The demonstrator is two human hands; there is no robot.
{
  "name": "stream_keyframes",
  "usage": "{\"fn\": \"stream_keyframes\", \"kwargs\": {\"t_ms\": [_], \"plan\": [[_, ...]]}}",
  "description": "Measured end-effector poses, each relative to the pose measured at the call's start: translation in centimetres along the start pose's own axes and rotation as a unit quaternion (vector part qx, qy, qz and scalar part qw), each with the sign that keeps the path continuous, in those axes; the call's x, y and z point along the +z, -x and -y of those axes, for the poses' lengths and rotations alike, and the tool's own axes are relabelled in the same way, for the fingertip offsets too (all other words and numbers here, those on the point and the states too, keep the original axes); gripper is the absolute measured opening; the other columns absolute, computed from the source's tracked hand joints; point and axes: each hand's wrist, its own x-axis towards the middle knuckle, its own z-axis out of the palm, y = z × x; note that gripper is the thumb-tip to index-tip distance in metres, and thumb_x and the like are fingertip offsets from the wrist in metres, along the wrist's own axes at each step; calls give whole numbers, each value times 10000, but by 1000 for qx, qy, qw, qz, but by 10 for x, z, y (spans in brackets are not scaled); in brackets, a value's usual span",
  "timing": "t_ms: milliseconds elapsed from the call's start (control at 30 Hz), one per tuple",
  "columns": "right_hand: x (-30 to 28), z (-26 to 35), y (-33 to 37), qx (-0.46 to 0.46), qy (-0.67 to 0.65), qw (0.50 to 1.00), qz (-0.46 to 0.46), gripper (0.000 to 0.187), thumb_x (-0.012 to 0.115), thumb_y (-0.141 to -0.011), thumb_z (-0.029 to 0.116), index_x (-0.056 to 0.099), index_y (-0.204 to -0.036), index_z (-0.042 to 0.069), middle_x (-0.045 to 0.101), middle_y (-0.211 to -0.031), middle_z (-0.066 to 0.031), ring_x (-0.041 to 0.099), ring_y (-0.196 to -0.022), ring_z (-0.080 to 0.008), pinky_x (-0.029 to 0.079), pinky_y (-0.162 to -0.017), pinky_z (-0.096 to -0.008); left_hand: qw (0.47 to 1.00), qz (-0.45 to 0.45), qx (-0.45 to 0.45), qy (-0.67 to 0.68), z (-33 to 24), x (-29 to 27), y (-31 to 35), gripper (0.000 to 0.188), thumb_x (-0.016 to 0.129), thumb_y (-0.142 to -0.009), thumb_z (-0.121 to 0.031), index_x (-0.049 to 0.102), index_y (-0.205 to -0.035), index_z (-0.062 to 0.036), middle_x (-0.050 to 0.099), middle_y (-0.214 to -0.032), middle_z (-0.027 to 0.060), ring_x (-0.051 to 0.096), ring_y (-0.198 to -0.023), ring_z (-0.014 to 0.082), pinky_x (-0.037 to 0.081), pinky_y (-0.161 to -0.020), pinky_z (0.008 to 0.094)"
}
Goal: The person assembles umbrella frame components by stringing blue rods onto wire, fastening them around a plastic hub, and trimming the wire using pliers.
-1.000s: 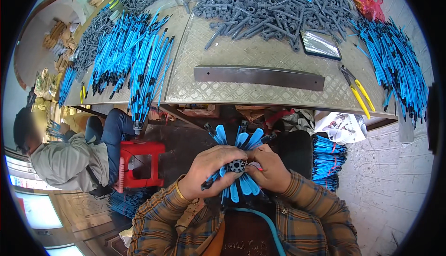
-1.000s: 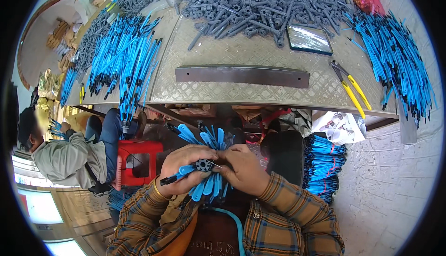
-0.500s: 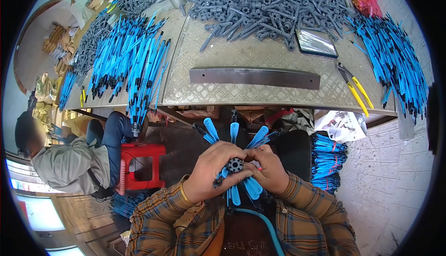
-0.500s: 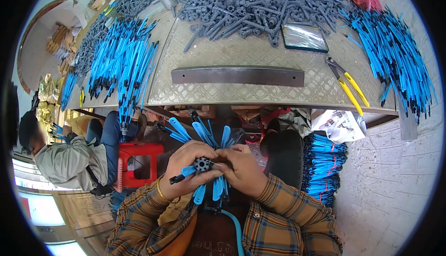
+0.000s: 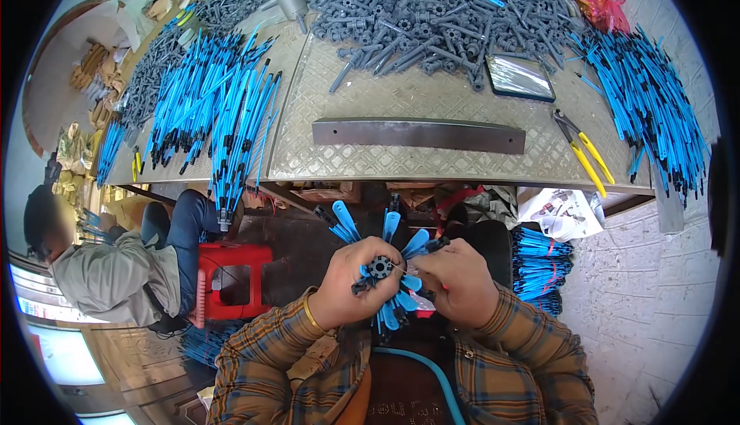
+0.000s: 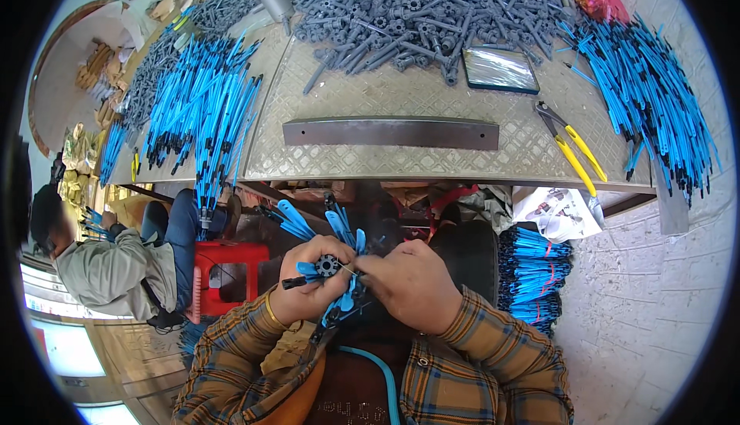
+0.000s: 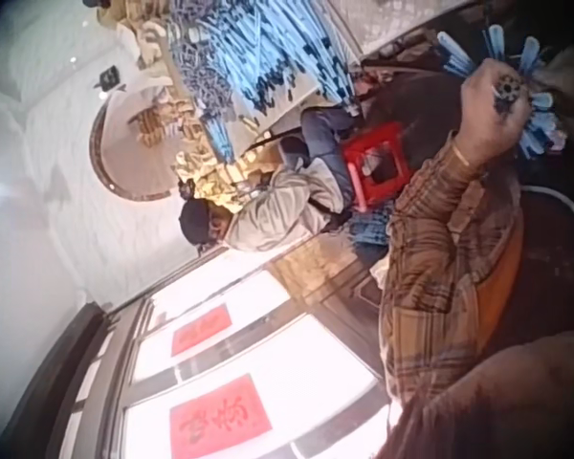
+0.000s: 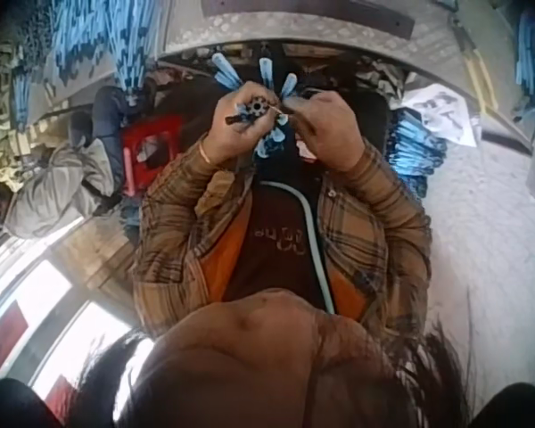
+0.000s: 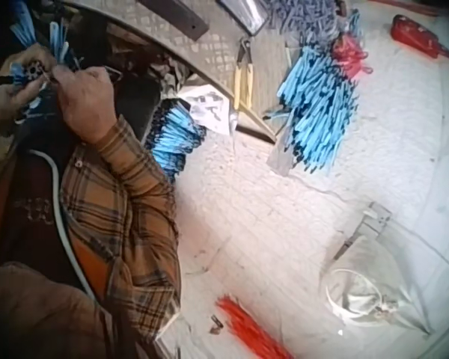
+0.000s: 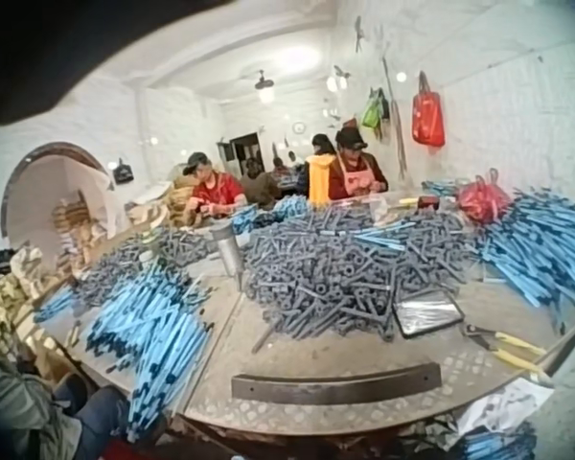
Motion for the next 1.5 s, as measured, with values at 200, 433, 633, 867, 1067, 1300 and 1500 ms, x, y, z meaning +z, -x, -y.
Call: {"fn": "stream_keyframes", "kwargs": {"t_ms": [200,433,633,867,1067,1300,1500], "plan": [[-13,1,-8,-76,45,992,91,640,660,-672,95,433,-1268,158,599,-713,-22,564,-632,-225,400,-631,-315,998,45,-37,10,-8,4,-3,347,610,-733,-24,435,-1032,-6,578,-858,117,604,-825,215,470,-733,290],[-31,-2,-13,-142,86,980,110,595,591,-745,102,371,-1299,90,544,-609,-19,560,-548,-216,408,-518,-330,996,66,-57,30,-13,6,-3,463,621,-734,10,362,-1117,4,545,-1006,151,595,-918,242,460,-821,315],[-22,-8,-9,-188,92,977,45,508,616,-733,118,441,-1208,70,523,-590,-15,542,-525,-218,410,-534,-335,995,71,-70,25,-8,10,2,410,640,-720,-26,406,-1057,-3,546,-954,157,601,-854,266,469,-761,328],[-13,-14,-5,-155,3,988,6,185,645,-764,149,580,-935,123,558,-643,-4,516,-551,-209,412,-537,-321,995,96,-17,-23,-5,7,-2,299,652,-713,-65,469,-945,-21,556,-841,151,595,-765,285,467,-675,327],[-3,3,-9,31,-131,991,-29,102,585,-814,147,590,-886,73,576,-678,-77,553,-610,-252,428,-549,-350,997,58,-37,-48,-11,7,-10,262,659,-707,-62,480,-896,-33,566,-778,140,599,-694,268,468,-641,312],[-70,-17,-1,31,39,999,-6,175,573,-824,151,601,-965,51,615,-888,-147,595,-837,-310,475,-742,-360,998,34,-25,48,-2,6,-13,189,635,-735,-22,483,-848,-25,576,-753,90,592,-676,166,453,-616,282],[-180,-122,44,232,504,821,-132,207,597,-794,205,539,-896,35,559,-931,-149,513,-882,-342,392,-741,-448,994,2,-66,91,-5,-3,-9,146,648,-753,-25,515,-813,-24,584,-767,65,573,-686,122,455,-636,259]]}}
